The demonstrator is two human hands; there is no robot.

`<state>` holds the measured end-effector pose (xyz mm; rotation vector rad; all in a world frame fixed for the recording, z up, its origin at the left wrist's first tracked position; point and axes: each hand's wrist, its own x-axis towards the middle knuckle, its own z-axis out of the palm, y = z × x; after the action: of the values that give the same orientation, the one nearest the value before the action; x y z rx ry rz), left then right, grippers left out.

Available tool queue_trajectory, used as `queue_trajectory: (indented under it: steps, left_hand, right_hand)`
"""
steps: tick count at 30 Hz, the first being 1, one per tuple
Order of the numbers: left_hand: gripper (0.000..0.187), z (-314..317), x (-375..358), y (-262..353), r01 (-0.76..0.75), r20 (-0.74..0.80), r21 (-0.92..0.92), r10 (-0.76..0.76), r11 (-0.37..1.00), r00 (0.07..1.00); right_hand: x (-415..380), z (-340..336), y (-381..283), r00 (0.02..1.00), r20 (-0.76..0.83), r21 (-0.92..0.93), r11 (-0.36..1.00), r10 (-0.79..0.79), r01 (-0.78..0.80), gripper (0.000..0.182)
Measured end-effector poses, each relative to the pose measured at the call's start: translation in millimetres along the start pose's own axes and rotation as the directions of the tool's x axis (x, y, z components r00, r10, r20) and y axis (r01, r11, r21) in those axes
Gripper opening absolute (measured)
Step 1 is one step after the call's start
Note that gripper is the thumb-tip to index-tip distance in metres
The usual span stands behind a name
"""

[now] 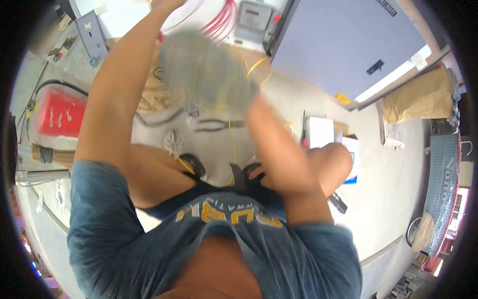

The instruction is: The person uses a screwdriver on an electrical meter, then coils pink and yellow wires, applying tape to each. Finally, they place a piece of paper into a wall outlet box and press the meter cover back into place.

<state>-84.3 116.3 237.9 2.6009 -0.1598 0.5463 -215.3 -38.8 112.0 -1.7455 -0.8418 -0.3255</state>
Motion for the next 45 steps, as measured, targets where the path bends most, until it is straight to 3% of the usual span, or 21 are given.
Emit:
queue_trajectory:
  steps: [1, 2, 3, 4, 6, 8, 10, 11, 13, 18, 20, 24, 28, 29, 33, 36, 39, 40, 41, 42, 45]
  left_hand:
    - [0.076, 1, 21, -28, 0.079, 0.029, -0.127, -0.076, 0.989, 0.997]
    - [0.072, 5, 32, -44, 0.158, 0.103, -0.225, -0.138, 0.962, 0.985]
    - [0.065, 1, 36, -40, 0.052, 0.210, -0.059, -0.039, 0.997, 0.977]
    - [0.065, -5, 39, -38, 0.022, 0.180, -0.048, -0.013, 0.999, 0.984]
    - [0.028, -13, 27, -33, -0.325, 0.204, -0.036, 0.326, 0.945, 0.923]
    - [0.038, -50, 4, -9, 0.068, 0.422, -0.303, 0.069, 0.951, 0.904]
    - [0.044, -74, -15, 6, 0.185, 0.541, -0.428, 0.087, 0.884, 0.837]
    - [0.051, -85, -21, 11, 0.327, 0.652, -0.510, 0.109, 0.795, 0.751]
    - [0.053, -107, -33, 17, 0.361, 0.703, -0.577, 0.221, 0.733, 0.676]
    - [0.046, -116, -29, 8, 0.531, 0.724, -0.688, 0.418, 0.494, 0.549]
    - [0.046, -106, -24, 6, 0.500, 0.700, -0.711, 0.432, 0.494, 0.568]
    - [0.050, -83, -12, -8, 0.606, 0.741, -0.643, 0.181, 0.468, 0.647]
    - [0.052, -36, -5, -24, 0.650, 0.721, -0.583, -0.058, 0.487, 0.690]
    - [0.053, -22, -10, -28, 0.638, 0.692, -0.588, -0.100, 0.497, 0.715]
    - [0.053, 55, -30, -48, 0.669, 0.681, -0.564, -0.185, 0.485, 0.709]
    - [0.061, 102, -55, -44, 0.504, 0.549, -0.480, -0.202, 0.718, 0.811]
    - [0.071, 127, -119, 19, 0.456, 0.452, -0.747, -0.133, 0.484, 0.882]
    - [0.071, 117, -137, 39, 0.466, 0.463, -0.751, -0.131, 0.468, 0.877]
    - [0.065, 92, -154, 61, 0.638, 0.641, -0.767, 0.060, 0.067, 0.765]
    - [0.060, 79, -167, 73, 0.762, 0.695, -0.572, 0.314, -0.303, 0.647]
    - [0.043, 91, -172, 59, 0.746, 0.670, -0.572, 0.331, -0.341, 0.665]
  right_hand:
    - [-14, 2, -16, 0.974, -0.060, 0.061, 0.973, -0.218, 0.221, 0.025]
    - [-28, 1, -49, 0.965, -0.209, -0.237, 0.965, -0.162, 0.111, 0.028]
    - [-41, 0, -84, 0.930, -0.352, -0.472, 0.878, -0.102, -0.082, 0.033]
    - [-54, -1, -63, 0.719, -0.598, -0.101, 0.856, 0.355, -0.507, 0.035]
    - [-60, -28, -14, 0.425, -0.741, -0.064, 0.575, 0.520, -0.815, 0.035]
    - [-55, -28, 15, 0.410, -0.744, 0.025, 0.635, 0.528, -0.772, 0.037]
    - [-47, -34, 36, 0.394, -0.744, 0.113, 0.683, 0.540, -0.722, 0.038]
    - [-39, -36, 45, 0.372, -0.721, 0.411, 0.793, 0.585, -0.451, 0.043]
    - [-29, -39, 25, 0.487, -0.626, 0.742, 0.656, 0.609, 0.135, 0.058]
    - [-15, -53, -12, 0.546, -0.522, 0.834, 0.525, 0.655, 0.167, 0.082]
    - [-13, -58, -12, 0.718, -0.438, 0.886, 0.395, 0.541, 0.242, 0.087]
    - [-22, -59, -68, 0.672, -0.275, 0.956, 0.119, 0.687, 0.270, 0.093]
    - [-33, -62, -29, 0.699, -0.254, 0.967, 0.198, 0.668, 0.162, 0.071]
    - [-29, -59, -41, 0.665, -0.324, 0.903, 0.430, 0.673, 0.006, 0.046]
    - [-29, -62, -50, 0.511, -0.305, 0.843, 0.478, 0.804, -0.248, 0.027]
    - [-16, -66, -73, 0.471, -0.356, 0.824, 0.509, 0.807, -0.250, 0.018]
    - [-7, -56, -89, 0.451, -0.438, 0.542, 0.629, 0.778, -0.557, 0.022]
    - [-9, -53, -85, 0.534, -0.474, 0.247, 0.688, 0.700, -0.683, 0.028]
    - [-13, -49, -81, 0.620, -0.470, -0.076, 0.672, 0.628, -0.737, 0.034]
    - [-19, -42, -77, 0.608, -0.477, -0.086, 0.654, 0.635, -0.751, 0.034]
    - [-39, -32, -65, 0.735, -0.497, -0.407, 0.625, 0.461, -0.667, 0.043]
